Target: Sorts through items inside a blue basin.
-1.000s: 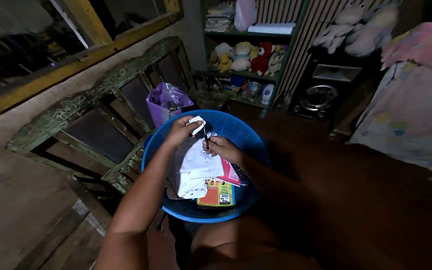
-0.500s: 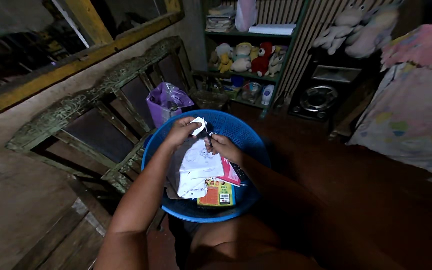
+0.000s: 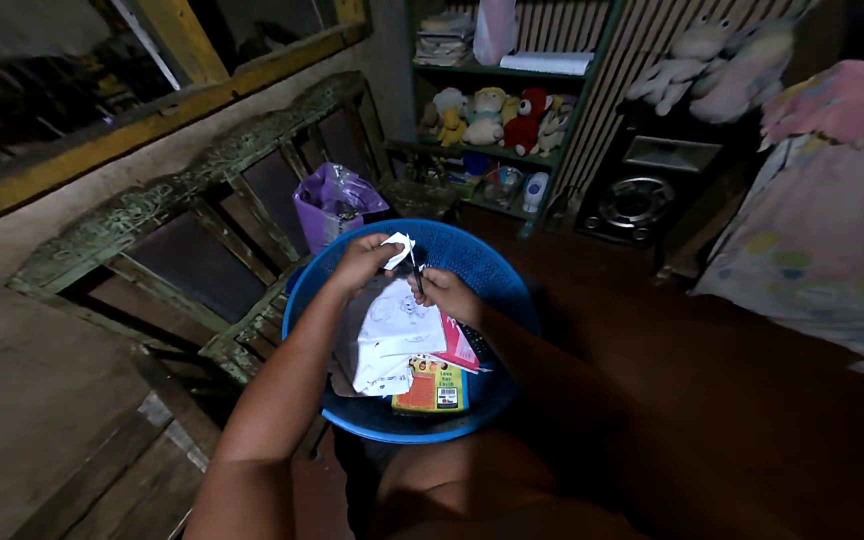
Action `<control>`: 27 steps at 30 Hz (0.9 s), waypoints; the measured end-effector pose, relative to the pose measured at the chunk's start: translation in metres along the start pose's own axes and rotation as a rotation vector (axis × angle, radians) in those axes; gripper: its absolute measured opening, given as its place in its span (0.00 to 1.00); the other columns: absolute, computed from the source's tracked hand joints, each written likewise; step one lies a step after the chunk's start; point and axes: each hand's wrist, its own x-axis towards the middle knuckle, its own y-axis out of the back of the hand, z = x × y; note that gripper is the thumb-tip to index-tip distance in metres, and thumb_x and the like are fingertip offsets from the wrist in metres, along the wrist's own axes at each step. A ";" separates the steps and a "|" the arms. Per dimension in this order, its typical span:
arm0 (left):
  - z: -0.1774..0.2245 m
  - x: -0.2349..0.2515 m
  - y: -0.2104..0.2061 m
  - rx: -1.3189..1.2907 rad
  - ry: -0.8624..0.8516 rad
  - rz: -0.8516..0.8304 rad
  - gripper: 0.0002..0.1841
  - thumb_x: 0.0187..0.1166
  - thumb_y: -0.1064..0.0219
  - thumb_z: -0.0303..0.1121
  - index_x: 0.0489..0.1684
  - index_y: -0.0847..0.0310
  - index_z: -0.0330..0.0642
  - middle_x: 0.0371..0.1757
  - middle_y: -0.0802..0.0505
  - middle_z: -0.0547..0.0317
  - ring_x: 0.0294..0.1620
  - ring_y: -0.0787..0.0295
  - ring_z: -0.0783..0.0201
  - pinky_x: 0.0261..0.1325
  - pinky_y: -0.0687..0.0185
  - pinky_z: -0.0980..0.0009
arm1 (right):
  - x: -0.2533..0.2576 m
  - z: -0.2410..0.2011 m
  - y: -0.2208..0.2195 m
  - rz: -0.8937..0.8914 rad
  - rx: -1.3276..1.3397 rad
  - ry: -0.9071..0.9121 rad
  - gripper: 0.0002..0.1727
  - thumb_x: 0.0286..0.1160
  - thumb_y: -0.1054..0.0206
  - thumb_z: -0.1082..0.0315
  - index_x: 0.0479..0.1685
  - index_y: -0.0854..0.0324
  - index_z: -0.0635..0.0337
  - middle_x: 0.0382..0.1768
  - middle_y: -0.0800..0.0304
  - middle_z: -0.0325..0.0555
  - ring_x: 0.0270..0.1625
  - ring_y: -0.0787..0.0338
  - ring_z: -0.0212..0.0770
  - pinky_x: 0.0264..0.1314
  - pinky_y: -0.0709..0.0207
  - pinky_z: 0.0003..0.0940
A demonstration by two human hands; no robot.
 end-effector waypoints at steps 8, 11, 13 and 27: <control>-0.002 0.003 0.006 -0.035 -0.009 0.053 0.10 0.85 0.34 0.35 0.50 0.16 0.37 0.35 0.08 0.55 0.29 0.13 0.65 0.35 0.13 0.68 | -0.001 -0.002 0.001 -0.003 -0.007 -0.037 0.22 0.90 0.41 0.53 0.43 0.17 0.66 0.35 0.10 0.48 0.37 0.09 0.37 0.44 0.13 0.32; -0.002 0.004 0.008 -0.037 -0.002 0.062 0.10 0.85 0.33 0.34 0.52 0.16 0.37 0.37 0.08 0.55 0.30 0.13 0.65 0.36 0.13 0.68 | -0.002 -0.004 0.002 -0.014 -0.011 -0.078 0.25 0.88 0.40 0.48 0.46 0.16 0.65 0.37 0.11 0.47 0.38 0.10 0.37 0.42 0.14 0.32; -0.002 0.004 0.008 -0.033 -0.002 0.061 0.10 0.85 0.33 0.34 0.51 0.16 0.37 0.37 0.08 0.55 0.31 0.13 0.65 0.36 0.13 0.68 | -0.003 -0.006 0.003 -0.047 -0.016 -0.107 0.27 0.88 0.41 0.45 0.49 0.17 0.64 0.39 0.11 0.47 0.39 0.10 0.36 0.42 0.15 0.32; -0.006 0.004 0.005 0.009 -0.015 0.059 0.11 0.83 0.30 0.34 0.53 0.19 0.36 0.36 0.08 0.52 0.30 0.12 0.63 0.35 0.12 0.67 | -0.001 0.002 0.004 -0.102 0.034 -0.094 0.27 0.88 0.42 0.44 0.51 0.17 0.63 0.40 0.11 0.45 0.40 0.10 0.36 0.42 0.15 0.31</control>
